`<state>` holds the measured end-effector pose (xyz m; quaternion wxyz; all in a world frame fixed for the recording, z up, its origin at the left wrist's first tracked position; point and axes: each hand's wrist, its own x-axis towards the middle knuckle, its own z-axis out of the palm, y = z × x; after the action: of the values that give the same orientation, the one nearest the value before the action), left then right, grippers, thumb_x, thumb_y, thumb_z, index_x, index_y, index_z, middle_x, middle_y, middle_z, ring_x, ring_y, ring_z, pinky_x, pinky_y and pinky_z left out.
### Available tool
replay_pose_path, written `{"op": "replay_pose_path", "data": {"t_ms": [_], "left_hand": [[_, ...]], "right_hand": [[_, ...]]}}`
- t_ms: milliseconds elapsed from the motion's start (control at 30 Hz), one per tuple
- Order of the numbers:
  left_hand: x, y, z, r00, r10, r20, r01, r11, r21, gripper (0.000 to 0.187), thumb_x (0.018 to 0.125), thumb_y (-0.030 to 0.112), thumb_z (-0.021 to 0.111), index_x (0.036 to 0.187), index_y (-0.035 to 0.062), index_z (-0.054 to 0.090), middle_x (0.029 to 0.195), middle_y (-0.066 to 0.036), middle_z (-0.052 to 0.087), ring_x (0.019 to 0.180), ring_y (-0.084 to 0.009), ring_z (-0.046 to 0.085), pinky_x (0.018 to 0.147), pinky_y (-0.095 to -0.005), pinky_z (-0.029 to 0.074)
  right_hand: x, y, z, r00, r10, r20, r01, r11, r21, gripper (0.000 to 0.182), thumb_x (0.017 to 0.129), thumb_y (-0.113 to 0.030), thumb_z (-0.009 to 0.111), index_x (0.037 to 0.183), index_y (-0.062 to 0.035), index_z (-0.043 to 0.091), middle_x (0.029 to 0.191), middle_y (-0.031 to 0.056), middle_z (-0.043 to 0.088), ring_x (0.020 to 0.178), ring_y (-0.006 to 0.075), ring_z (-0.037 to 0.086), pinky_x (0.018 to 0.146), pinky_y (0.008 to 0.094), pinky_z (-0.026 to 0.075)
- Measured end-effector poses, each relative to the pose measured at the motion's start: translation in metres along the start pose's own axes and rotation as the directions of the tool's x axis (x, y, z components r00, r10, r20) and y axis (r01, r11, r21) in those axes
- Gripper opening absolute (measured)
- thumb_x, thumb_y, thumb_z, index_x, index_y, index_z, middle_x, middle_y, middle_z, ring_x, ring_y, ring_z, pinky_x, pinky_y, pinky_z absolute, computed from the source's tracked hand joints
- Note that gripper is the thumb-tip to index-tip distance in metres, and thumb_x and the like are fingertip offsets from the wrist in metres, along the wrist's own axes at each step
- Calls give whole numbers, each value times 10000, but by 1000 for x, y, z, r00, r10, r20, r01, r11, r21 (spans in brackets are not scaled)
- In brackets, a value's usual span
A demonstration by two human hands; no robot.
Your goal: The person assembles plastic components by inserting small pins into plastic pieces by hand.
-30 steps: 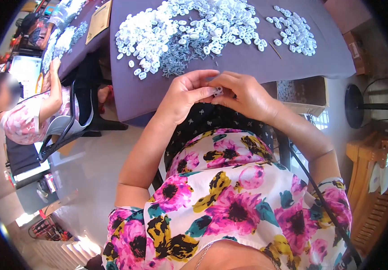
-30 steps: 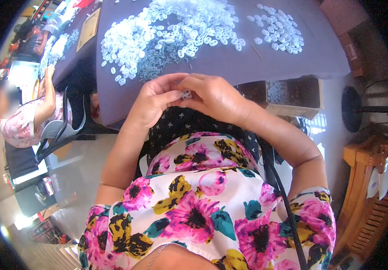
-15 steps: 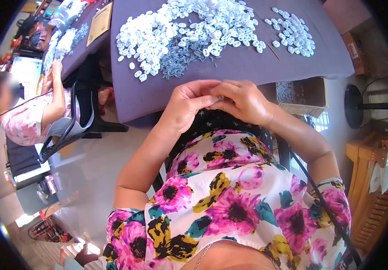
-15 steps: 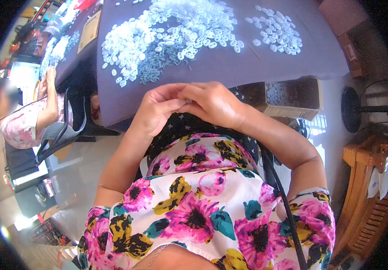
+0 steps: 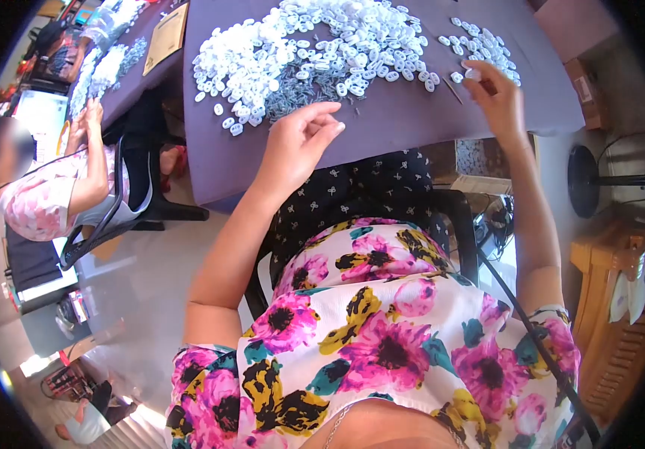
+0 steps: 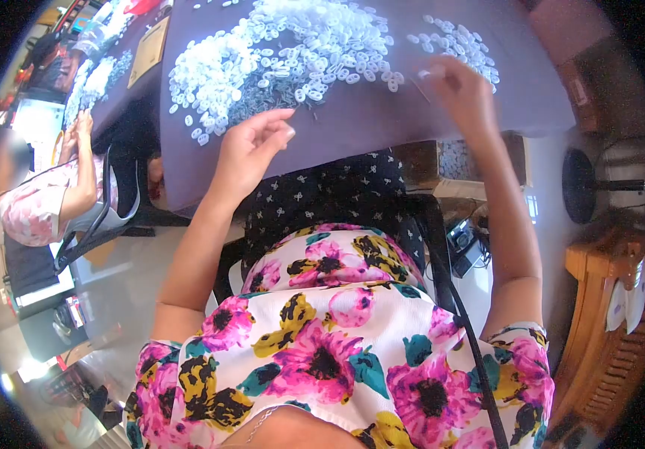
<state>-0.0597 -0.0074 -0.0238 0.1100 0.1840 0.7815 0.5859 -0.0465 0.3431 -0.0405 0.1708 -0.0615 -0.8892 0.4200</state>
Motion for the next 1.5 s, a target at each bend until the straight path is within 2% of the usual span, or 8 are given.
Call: {"op": "replay_pose_path", "data": {"t_ms": [133, 200, 233, 400, 467, 1300, 1467, 1500], "left_hand": [[25, 11, 5, 968, 252, -2, -220, 848, 482, 164, 829, 98, 646, 987, 57, 658, 851, -113, 620, 733, -288, 625, 674, -359, 501], [39, 11, 9, 951, 306, 36, -276, 793, 544, 186, 833, 96, 646, 1014, 52, 653, 884, -114, 624, 740, -275, 627, 681, -342, 500], [46, 11, 11, 934, 348, 75, -321, 733, 600, 208, 838, 95, 646, 1041, 47, 648, 918, -114, 628, 747, -263, 629, 689, -325, 498], [69, 5, 15, 919, 358, 162, -357, 589, 724, 161, 800, 78, 651, 961, 69, 649, 921, -120, 613, 853, -332, 611, 728, -413, 485], [69, 7, 10, 923, 346, 166, -351, 587, 730, 157, 776, 78, 668, 931, 67, 646, 908, -114, 606, 865, -320, 610, 733, -411, 495], [45, 0, -20, 944, 327, 33, -258, 676, 690, 166, 804, 31, 594, 958, 52, 650, 928, -119, 631, 876, -327, 612, 758, -410, 498], [33, 5, 9, 904, 400, 151, -405, 686, 604, 167, 794, 40, 615, 958, 57, 643, 932, -105, 615, 851, -324, 610, 739, -401, 497], [33, 5, 13, 887, 409, 213, -453, 686, 569, 146, 805, 48, 619, 950, 55, 640, 933, -105, 610, 847, -332, 608, 731, -400, 496]], "right_hand": [[9, -17, -24, 1000, -14, -13, 8, 909, -417, 452, 816, -180, 665, 1256, -125, 579, 857, 116, 609, 776, 266, 593, 752, 362, 486], [6, -22, -15, 1000, -17, -16, 10, 932, -361, 407, 822, -202, 657, 1216, -116, 605, 897, 125, 611, 807, 272, 593, 768, 371, 482], [2, -21, 1, 984, -160, -72, 135, 951, -277, 305, 806, -70, 682, 1107, -84, 638, 811, 72, 578, 681, 175, 557, 644, 301, 478], [-8, -71, 55, 918, -339, 204, 366, 924, -111, 150, 803, -58, 659, 950, -26, 652, 850, 109, 602, 750, 251, 620, 672, 341, 496], [-4, -79, 71, 887, -391, 247, 415, 908, -51, 129, 804, -78, 645, 923, -27, 649, 857, 126, 602, 756, 324, 610, 681, 375, 493], [8, -85, 86, 810, -361, 463, 435, 898, -61, 127, 767, -24, 646, 849, -4, 553, 814, 126, 567, 769, 310, 585, 695, 374, 463], [-22, -74, 76, 945, -170, 280, 129, 978, 162, 184, 787, -79, 678, 951, -19, 621, 764, 126, 637, 676, 231, 607, 628, 343, 485], [-25, -70, 73, 948, -100, 302, 29, 972, 231, 190, 810, -74, 684, 982, -9, 636, 749, 88, 644, 667, 135, 589, 606, 293, 485]]}}
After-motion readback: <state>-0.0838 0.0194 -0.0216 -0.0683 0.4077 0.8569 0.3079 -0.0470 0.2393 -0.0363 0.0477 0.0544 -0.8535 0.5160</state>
